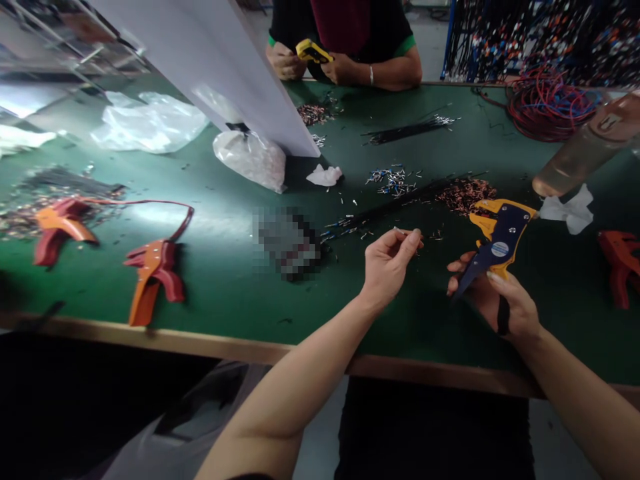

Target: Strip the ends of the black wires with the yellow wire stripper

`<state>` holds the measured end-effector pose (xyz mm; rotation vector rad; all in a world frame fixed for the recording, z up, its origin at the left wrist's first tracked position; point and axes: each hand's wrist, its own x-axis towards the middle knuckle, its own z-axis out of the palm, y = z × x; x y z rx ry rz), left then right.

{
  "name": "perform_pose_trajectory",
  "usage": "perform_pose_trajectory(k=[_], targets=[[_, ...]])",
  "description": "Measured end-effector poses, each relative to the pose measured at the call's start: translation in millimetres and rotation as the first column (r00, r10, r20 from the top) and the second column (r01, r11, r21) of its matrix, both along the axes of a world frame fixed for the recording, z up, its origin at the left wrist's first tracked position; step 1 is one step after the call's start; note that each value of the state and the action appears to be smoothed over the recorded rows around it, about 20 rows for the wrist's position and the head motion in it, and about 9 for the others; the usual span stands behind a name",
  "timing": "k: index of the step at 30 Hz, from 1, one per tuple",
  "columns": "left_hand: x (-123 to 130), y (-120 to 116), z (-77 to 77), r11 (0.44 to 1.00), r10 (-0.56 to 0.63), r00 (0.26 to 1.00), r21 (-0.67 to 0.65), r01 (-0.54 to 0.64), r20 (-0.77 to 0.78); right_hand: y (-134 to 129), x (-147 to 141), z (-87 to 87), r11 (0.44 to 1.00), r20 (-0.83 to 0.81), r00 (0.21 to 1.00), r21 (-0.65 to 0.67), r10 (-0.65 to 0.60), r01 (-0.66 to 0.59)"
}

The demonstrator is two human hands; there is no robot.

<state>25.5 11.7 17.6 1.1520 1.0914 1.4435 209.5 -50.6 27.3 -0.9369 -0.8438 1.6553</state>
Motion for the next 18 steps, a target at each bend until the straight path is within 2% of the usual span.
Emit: perform_pose_trajectory(k=[5,11,18], targets=[[0,-6,-0.4,0.996,-0.069,0.986,0.044,0.076,-0.152,1,0,3.3,0.999,0.022,0.999,0.018,-0.049,0.049],[2,-9,-0.9,0.985,-0.147,0.962,0.052,0.163,-0.228,-1,-2,4.1,0.998,0.037,0.998,0.041,-0.046,0.044],[5,-12,-0.8,0.972,-0.197,0.934,0.066,0.226,-0.297,2,-2,-2.0,0.996,-0.061,0.995,0.025,-0.084,0.086]])
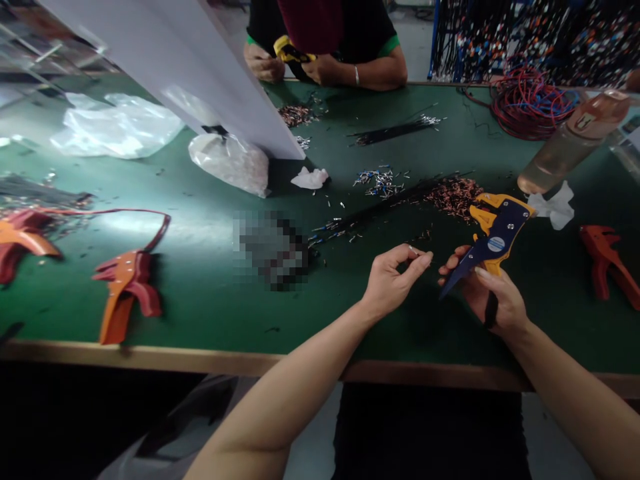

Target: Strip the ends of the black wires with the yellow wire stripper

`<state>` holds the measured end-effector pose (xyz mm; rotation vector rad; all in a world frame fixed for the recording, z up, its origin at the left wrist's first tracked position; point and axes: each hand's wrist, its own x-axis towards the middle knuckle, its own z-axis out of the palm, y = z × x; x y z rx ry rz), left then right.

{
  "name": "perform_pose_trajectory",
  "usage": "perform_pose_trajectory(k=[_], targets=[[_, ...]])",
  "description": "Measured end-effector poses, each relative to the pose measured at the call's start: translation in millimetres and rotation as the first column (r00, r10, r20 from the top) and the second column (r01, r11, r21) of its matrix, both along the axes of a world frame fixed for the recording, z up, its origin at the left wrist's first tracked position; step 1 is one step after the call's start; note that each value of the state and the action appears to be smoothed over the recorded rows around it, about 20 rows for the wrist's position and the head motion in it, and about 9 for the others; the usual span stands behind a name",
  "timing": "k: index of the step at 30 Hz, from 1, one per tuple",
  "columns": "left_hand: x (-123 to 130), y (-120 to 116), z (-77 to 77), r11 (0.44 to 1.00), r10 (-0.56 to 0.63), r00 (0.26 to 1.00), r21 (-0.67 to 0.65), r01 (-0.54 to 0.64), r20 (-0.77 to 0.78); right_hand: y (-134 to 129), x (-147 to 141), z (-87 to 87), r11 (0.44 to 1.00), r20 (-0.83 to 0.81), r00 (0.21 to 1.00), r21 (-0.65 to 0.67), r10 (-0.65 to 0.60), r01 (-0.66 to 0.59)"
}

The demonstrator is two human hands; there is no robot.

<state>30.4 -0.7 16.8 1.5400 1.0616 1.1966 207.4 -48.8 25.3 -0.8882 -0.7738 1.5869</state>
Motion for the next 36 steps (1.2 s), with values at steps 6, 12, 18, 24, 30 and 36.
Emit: perform_pose_trajectory(k=[6,12,18,24,30,36], targets=[[1,5,-3.7,0.995,0.082,0.996,-0.053,-0.081,0.018,-2,-1,-3.5,1.0,0.0,1.0,-0.01,-0.025,0.025],[-12,26,-9.7,0.932,0.36,0.917,-0.121,-0.343,0.172,-3,3,-3.5,0.999,0.078,0.997,0.032,-0.023,0.02],[-9,19,-6.3,0.949,0.316,0.939,-0.064,-0.31,0.135,1,2,-5.7,0.999,0.096,0.995,-0.001,-0.033,0.033],[-5,11,-2.8,0.98,0.194,0.98,0.029,-0.195,0.053,3,4,-5.2,0.996,0.104,0.991,0.011,-0.084,0.084],[0,6,-5.0,0.987,0.114,0.993,0.114,-0.11,-0.024,2,2,-5.4,0.997,0.138,0.988,0.027,-0.07,0.067],[0,6,-8.9,0.97,0.103,0.989,0.23,-0.076,-0.108,2,-1,-5.9,0.997,0.204,0.976,0.015,-0.081,0.08]])
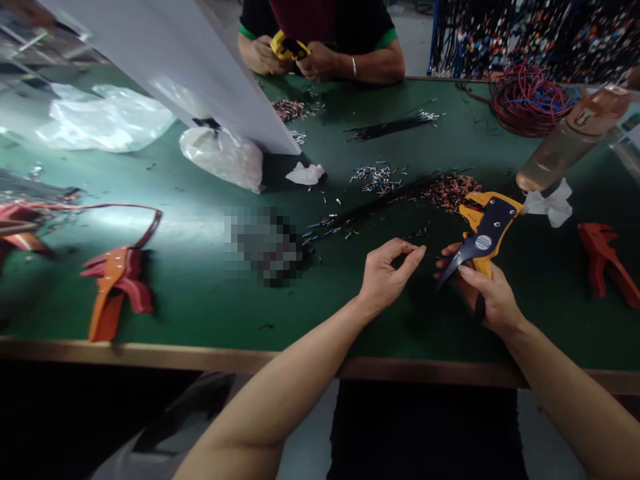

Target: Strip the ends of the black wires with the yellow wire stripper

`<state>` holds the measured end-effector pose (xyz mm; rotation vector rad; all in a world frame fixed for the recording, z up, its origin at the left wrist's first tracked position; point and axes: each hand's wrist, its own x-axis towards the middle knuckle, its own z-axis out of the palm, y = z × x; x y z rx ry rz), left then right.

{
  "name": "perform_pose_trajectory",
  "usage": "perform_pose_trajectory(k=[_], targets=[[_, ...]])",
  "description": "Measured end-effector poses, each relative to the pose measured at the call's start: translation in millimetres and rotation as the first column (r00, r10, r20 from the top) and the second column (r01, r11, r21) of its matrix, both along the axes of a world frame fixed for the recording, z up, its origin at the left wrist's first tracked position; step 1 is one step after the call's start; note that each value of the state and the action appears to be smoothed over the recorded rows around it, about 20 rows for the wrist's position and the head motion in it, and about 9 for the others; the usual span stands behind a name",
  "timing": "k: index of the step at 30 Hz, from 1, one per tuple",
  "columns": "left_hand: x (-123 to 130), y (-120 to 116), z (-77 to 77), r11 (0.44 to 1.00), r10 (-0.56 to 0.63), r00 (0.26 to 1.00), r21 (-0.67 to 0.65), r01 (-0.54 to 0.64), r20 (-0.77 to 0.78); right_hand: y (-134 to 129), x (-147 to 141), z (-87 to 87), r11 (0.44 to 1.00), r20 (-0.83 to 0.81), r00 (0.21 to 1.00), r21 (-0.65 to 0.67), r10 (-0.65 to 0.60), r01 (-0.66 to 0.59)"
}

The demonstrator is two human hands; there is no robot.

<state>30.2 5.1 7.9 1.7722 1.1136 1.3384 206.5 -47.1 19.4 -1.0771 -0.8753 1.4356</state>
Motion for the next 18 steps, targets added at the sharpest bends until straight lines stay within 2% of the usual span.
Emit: perform_pose_trajectory(k=[5,13,16,18], targets=[[-1,1,-1.3,0.998,-0.028,0.999,0.046,0.03,-0.043,1,0,-2.2,0.999,0.029,0.999,-0.035,-0.013,0.014],[0,0,-5.8,0.999,-0.019,0.995,0.023,0.021,-0.098,-1,-2,-5.9,1.0,0.063,0.998,-0.029,0.008,-0.007],[-4,8,-9.9,0.997,0.057,0.995,-0.041,-0.061,-0.079,-6,-4,-3.7,1.0,0.064,0.998,-0.003,0.008,-0.008],[-9,18,-13.1,0.972,0.188,0.982,-0.14,-0.186,0.001,-9,-2,-0.7,1.0,0.039,0.999,0.025,-0.01,0.009]])
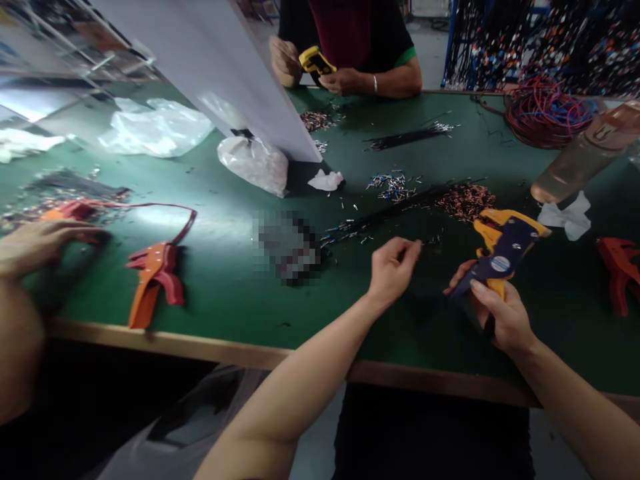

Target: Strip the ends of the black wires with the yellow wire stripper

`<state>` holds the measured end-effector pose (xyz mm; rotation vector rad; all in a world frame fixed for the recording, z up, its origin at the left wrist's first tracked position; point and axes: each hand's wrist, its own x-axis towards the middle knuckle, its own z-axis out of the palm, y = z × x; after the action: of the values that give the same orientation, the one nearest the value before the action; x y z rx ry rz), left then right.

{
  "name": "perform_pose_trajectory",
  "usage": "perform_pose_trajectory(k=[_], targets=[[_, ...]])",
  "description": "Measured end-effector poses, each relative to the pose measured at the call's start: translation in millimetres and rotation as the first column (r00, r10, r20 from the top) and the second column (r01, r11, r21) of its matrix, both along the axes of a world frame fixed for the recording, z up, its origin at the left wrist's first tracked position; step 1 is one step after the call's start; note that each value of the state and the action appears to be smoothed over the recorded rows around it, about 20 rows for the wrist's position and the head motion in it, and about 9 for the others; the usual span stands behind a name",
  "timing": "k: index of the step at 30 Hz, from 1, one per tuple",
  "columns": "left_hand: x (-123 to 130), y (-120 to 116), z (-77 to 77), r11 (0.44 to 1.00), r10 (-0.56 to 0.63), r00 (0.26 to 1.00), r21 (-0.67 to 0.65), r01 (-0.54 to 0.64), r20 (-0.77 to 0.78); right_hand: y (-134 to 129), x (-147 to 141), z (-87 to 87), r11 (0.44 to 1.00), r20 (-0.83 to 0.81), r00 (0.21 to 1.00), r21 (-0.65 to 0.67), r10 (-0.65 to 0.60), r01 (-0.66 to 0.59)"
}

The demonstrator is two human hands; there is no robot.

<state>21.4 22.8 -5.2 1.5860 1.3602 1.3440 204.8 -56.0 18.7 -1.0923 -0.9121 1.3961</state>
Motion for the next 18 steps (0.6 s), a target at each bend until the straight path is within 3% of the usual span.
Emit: perform_pose_trajectory(k=[2,4,11,18], targets=[[-5,9,-2.4,0.987,0.144,0.981,-0.087,-0.134,0.128,-1,3,3.2,0.999,-0.017,0.999,0.02,-0.03,0.03],[-7,13,-2.9,0.98,0.184,0.957,-0.114,-0.162,0.226,1,6,5.2,0.999,0.012,0.999,0.017,-0.044,0.043],[0,2,5.2,0.992,0.097,0.945,-0.107,-0.066,0.312,9,4,-0.7,0.988,0.081,0.997,-0.153,0.011,0.001],[5,-9,11.1,0.997,0.071,0.968,-0.052,-0.06,0.24,9,5,1.6,0.996,0.16,0.987,-0.092,0.017,-0.002]])
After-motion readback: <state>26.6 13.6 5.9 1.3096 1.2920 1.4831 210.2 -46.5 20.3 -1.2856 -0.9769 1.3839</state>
